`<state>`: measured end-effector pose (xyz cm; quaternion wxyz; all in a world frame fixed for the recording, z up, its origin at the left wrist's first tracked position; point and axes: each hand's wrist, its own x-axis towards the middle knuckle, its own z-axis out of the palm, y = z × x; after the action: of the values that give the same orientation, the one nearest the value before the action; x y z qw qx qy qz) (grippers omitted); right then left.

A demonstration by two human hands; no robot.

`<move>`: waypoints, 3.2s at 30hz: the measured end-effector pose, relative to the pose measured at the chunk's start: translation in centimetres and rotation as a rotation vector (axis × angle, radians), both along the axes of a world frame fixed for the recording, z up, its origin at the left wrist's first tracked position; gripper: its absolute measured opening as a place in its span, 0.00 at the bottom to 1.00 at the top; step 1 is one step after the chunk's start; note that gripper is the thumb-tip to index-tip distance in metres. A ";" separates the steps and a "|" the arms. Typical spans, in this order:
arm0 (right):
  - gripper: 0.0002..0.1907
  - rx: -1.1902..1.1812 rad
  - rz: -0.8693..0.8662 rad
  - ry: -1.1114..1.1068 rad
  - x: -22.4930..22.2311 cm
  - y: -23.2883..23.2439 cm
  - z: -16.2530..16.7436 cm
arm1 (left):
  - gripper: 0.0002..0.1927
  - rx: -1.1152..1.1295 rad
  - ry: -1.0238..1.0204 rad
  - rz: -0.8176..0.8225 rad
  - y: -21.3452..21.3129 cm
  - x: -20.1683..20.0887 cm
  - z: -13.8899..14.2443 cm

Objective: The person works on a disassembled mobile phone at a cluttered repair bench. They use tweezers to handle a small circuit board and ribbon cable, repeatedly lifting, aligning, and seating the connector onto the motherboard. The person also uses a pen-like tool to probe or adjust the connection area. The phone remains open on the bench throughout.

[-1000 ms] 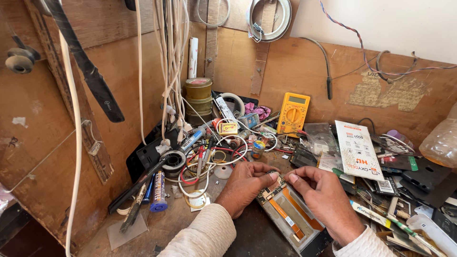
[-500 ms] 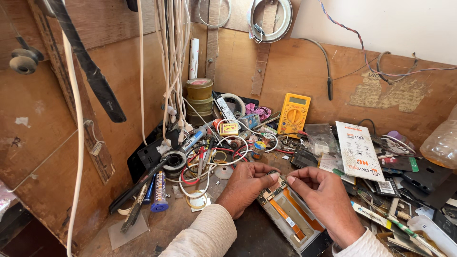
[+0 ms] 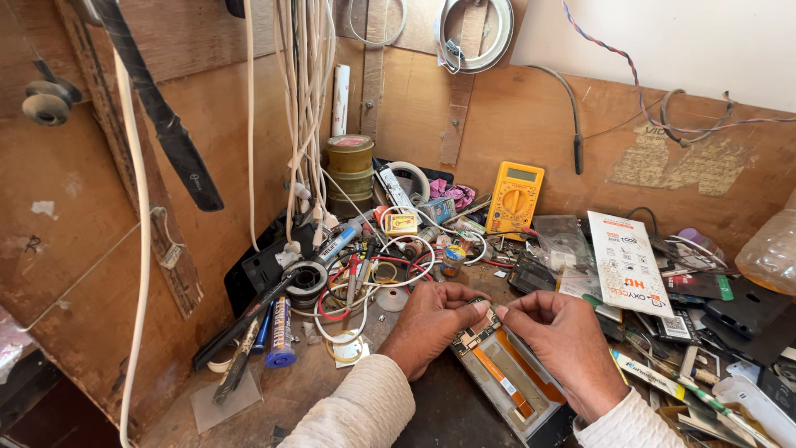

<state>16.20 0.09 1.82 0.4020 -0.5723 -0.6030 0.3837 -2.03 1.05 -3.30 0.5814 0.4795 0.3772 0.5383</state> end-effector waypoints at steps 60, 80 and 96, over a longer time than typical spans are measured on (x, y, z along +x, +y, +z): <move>0.12 0.240 -0.179 -0.192 14.6 3.8 2.8 | 0.12 -0.086 0.175 -0.010 1.2 0.9 1.2; 0.17 0.115 0.029 0.452 4.9 0.6 1.2 | 0.12 -0.135 0.237 0.022 3.4 -0.2 1.0; 0.14 0.019 -0.025 0.635 2.8 0.7 -0.7 | 0.13 -0.098 0.216 0.008 3.1 -0.3 0.8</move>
<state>18.96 0.78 1.15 0.5802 -0.4274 -0.4438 0.5326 -2.35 4.12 -2.47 0.5578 0.5044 0.4655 0.4667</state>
